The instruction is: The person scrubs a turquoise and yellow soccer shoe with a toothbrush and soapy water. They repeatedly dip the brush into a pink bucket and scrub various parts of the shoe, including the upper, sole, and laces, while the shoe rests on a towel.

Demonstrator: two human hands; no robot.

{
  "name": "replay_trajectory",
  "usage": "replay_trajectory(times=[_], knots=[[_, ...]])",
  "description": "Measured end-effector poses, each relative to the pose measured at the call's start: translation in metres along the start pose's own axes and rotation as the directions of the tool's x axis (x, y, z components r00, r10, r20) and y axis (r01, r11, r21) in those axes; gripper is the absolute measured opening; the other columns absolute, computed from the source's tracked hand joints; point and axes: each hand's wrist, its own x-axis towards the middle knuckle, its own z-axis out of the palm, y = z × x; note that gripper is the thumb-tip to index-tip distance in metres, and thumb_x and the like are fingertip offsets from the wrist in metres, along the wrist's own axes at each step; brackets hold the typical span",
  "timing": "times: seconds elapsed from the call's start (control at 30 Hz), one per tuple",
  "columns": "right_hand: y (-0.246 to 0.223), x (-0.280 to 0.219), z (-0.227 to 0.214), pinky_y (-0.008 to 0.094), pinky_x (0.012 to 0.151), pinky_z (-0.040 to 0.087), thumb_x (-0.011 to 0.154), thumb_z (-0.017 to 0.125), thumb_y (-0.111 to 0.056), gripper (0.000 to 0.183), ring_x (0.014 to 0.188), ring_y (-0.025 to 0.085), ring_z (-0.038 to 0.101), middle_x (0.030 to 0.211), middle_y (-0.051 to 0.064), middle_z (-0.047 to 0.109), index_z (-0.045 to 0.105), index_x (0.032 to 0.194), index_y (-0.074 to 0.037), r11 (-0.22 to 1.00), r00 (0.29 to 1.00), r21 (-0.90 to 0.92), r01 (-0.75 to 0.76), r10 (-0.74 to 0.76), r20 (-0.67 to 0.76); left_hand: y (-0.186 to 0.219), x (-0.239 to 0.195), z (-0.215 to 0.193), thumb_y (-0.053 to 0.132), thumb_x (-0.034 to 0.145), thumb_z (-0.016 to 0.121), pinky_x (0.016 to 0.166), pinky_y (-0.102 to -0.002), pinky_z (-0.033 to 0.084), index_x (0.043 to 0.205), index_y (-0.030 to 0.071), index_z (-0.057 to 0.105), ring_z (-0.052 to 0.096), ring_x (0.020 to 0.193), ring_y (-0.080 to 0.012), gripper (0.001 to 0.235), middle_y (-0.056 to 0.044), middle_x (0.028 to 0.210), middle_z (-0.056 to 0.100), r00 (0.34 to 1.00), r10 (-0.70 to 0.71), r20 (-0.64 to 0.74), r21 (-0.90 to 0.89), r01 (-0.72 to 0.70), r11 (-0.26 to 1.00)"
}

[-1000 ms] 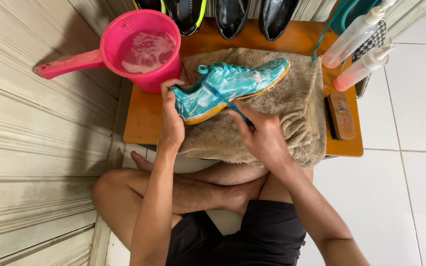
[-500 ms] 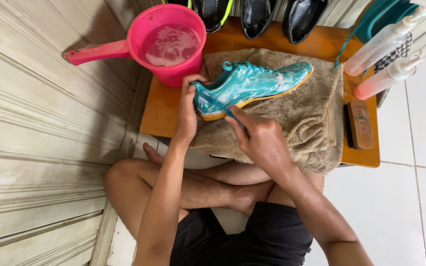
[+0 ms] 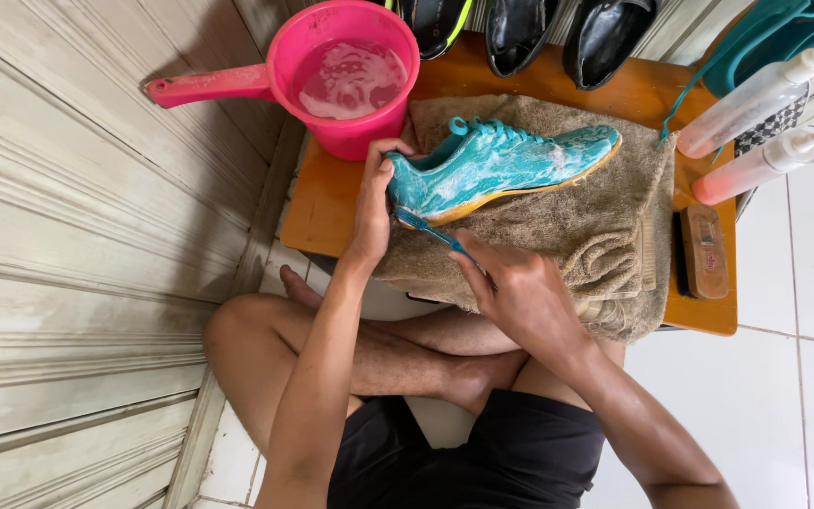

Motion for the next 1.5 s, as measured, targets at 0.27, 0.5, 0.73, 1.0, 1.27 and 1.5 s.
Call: replay_trajectory(times=[0.27,0.5,0.73,1.0,1.27,1.5], knots=[[0.028,-0.013,0.008,0.034,0.049,0.057,0.105,0.072,-0.019,0.022,0.051,0.026,0.071,0.063,0.013,0.072,0.084,0.118,-0.005,0.998,0.996,0.06,0.021,-0.015,-0.089,0.002,0.0,0.002,0.052,0.115,0.034,0.103,-0.039,0.049,0.127,0.015,0.054,0.063,0.107,-0.024,0.044,-0.015,0.116,0.069,0.999,-0.032,-0.016,0.064,0.033,0.997],[0.027,-0.023,0.01,0.041,0.054,0.06,0.102,0.076,-0.02,0.022,0.061,0.033,0.075,0.069,0.015,0.074,0.083,0.118,-0.007,0.994,0.989,0.09,0.065,-0.052,-0.14,0.008,-0.005,0.01,0.062,0.113,0.03,0.092,-0.048,0.05,0.126,0.02,0.052,0.065,0.097,-0.0317,0.049,-0.02,0.112,0.071,0.994,-0.084,-0.069,0.276,0.1,0.956],[0.066,-0.045,0.017,0.043,0.059,0.06,0.104,0.077,-0.017,0.023,0.076,0.037,0.078,0.093,0.022,0.08,0.083,0.12,-0.001,0.992,0.925,0.079,-0.096,0.118,-0.361,-0.019,-0.005,0.003,0.053,0.111,0.048,0.093,-0.045,0.047,0.129,0.019,0.052,0.059,0.099,-0.0256,0.039,-0.016,0.109,0.067,0.995,-0.061,-0.082,0.281,0.082,0.956],[0.055,-0.038,0.012,0.044,0.05,0.055,0.104,0.076,-0.022,0.024,0.061,0.036,0.075,0.082,0.022,0.079,0.084,0.116,-0.003,0.969,0.911,0.189,-0.157,0.216,-0.352,-0.024,-0.001,0.001,0.049,0.113,0.049,0.098,-0.045,0.045,0.127,0.015,0.053,0.055,0.1,-0.0233,0.037,-0.013,0.105,0.064,0.995,-0.01,-0.099,0.296,0.039,0.955],[0.071,-0.048,0.001,0.034,0.045,0.053,0.107,0.073,-0.016,0.025,0.047,0.023,0.068,0.077,0.021,0.078,0.082,0.124,-0.001,0.953,0.914,0.192,-0.233,0.282,-0.291,-0.017,-0.003,0.005,0.046,0.116,0.047,0.102,-0.042,0.043,0.127,0.014,0.052,0.053,0.102,-0.0212,0.033,-0.012,0.106,0.061,0.994,0.008,-0.106,0.305,0.025,0.952],[0.084,-0.052,-0.011,0.025,0.036,0.038,0.115,0.065,-0.016,0.033,0.037,0.013,0.049,0.056,0.012,0.063,0.075,0.13,0.011,0.913,0.837,0.183,-0.366,0.409,-0.364,-0.015,-0.004,0.009,0.044,0.117,0.045,0.104,-0.043,0.042,0.127,0.014,0.051,0.053,0.105,-0.0201,0.032,-0.01,0.109,0.062,0.994,0.045,-0.095,0.32,-0.013,0.947]])
